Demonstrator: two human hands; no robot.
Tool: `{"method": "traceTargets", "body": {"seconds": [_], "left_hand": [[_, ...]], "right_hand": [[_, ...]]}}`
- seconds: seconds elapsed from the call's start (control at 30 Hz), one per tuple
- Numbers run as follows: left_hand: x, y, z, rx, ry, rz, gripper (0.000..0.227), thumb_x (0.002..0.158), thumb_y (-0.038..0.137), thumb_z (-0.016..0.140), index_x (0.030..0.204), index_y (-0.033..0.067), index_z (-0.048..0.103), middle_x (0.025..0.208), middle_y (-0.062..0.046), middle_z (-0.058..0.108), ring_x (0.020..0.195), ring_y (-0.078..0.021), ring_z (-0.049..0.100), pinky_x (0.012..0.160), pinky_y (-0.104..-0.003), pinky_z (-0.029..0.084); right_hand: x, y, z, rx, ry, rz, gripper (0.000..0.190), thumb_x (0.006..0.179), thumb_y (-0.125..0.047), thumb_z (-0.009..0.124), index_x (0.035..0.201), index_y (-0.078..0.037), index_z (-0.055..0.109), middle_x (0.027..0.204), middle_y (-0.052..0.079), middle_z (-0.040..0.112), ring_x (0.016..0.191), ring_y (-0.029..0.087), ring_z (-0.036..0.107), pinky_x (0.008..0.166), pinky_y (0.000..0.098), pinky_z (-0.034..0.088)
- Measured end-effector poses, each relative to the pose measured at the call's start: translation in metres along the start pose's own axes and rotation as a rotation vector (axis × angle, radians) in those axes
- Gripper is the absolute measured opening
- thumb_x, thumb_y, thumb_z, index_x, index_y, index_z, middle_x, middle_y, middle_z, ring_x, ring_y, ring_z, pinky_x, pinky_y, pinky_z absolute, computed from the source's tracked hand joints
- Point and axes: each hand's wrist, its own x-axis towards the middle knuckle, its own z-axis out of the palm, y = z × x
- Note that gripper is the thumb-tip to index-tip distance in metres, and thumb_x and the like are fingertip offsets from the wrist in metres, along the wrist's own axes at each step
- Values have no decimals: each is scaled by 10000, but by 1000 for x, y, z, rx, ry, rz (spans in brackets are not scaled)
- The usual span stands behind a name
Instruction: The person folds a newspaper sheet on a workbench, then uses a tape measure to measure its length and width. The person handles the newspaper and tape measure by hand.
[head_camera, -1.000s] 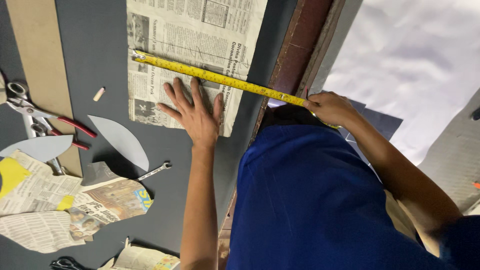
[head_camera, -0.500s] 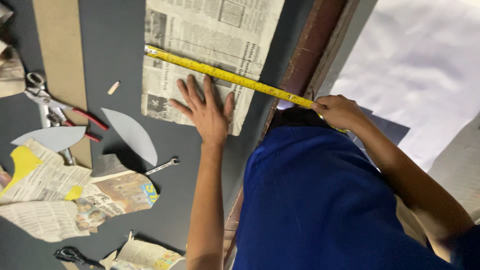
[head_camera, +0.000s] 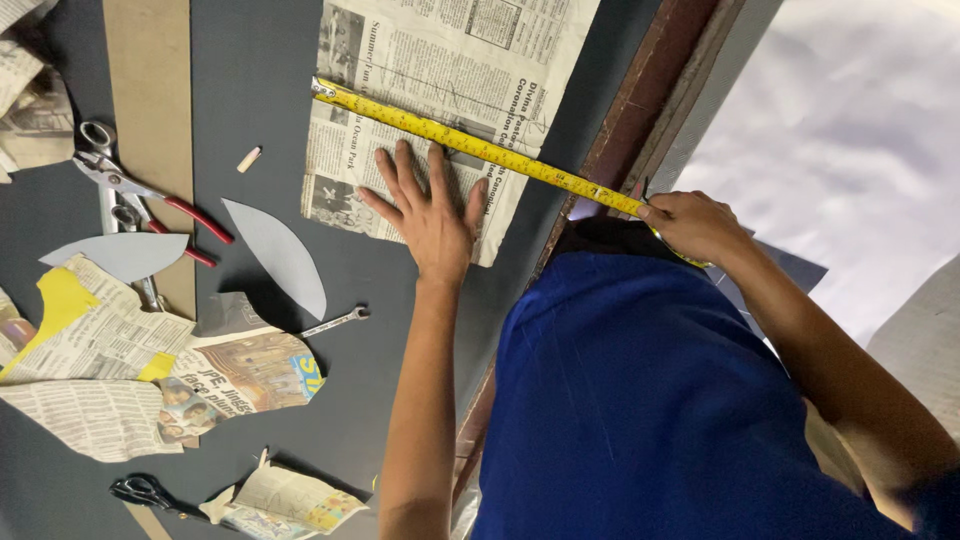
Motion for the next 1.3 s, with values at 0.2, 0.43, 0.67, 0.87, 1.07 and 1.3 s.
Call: {"method": "traceTargets", "body": {"seconds": [0.2, 0.43, 0.67, 0.87, 1.07, 1.3], "left_hand": [[0, 0, 0, -7, -1, 2, 749, 957, 550, 710, 1523, 114, 483, 1639, -252, 267, 1568, -447, 95, 1207, -732, -73], [0, -1, 0, 9, 5, 9, 742, 963, 539, 718, 1521, 107, 489, 1632, -258, 279, 1566, -451, 99, 1206, -734, -65], [0, -2, 3, -3, 6, 27, 752, 968, 528, 731, 1532, 96, 485, 1645, -258, 267, 1569, -460, 88, 1206, -734, -66], [-1, -3, 2, -9, 3, 19, 759, 962, 511, 751, 1537, 97, 478, 1643, -262, 263, 1565, -463, 84, 1207, -733, -63], [-1, -1, 1, -47, 1, 3, 778, 954, 515, 754, 1572, 160, 440, 1644, -259, 266, 1571, -463, 96, 1212, -737, -63], [-1, 5, -4, 10, -24, 5, 675, 966, 542, 693, 1560, 330, 452, 1637, -271, 269, 1566, -466, 98, 1203, -741, -66]], "right_hand": [[-1, -7, -1, -10, 25, -16, 496, 1037, -531, 442, 893, -134, 703, 845, 114, 720, 879, 326, 685, 856, 509, 498], [-2, -16, -1, 0, 19, 7, 483, 1042, -526, 435, 909, -154, 712, 838, 111, 718, 875, 313, 690, 870, 528, 491], [-3, -16, -3, -17, 39, -10, 493, 1044, -536, 447, 908, -136, 702, 850, 102, 704, 885, 308, 682, 861, 526, 484], [-3, -15, -2, -10, 45, -16, 461, 1040, -502, 453, 921, -137, 708, 873, 114, 720, 914, 327, 681, 870, 525, 486], [-1, -13, 1, -20, 59, -35, 449, 1030, -504, 447, 924, -150, 702, 890, 102, 716, 928, 324, 677, 861, 532, 481], [-3, -8, 4, -46, 48, -19, 480, 1044, -525, 444, 926, -138, 702, 919, 107, 725, 954, 345, 681, 868, 531, 501]]}}
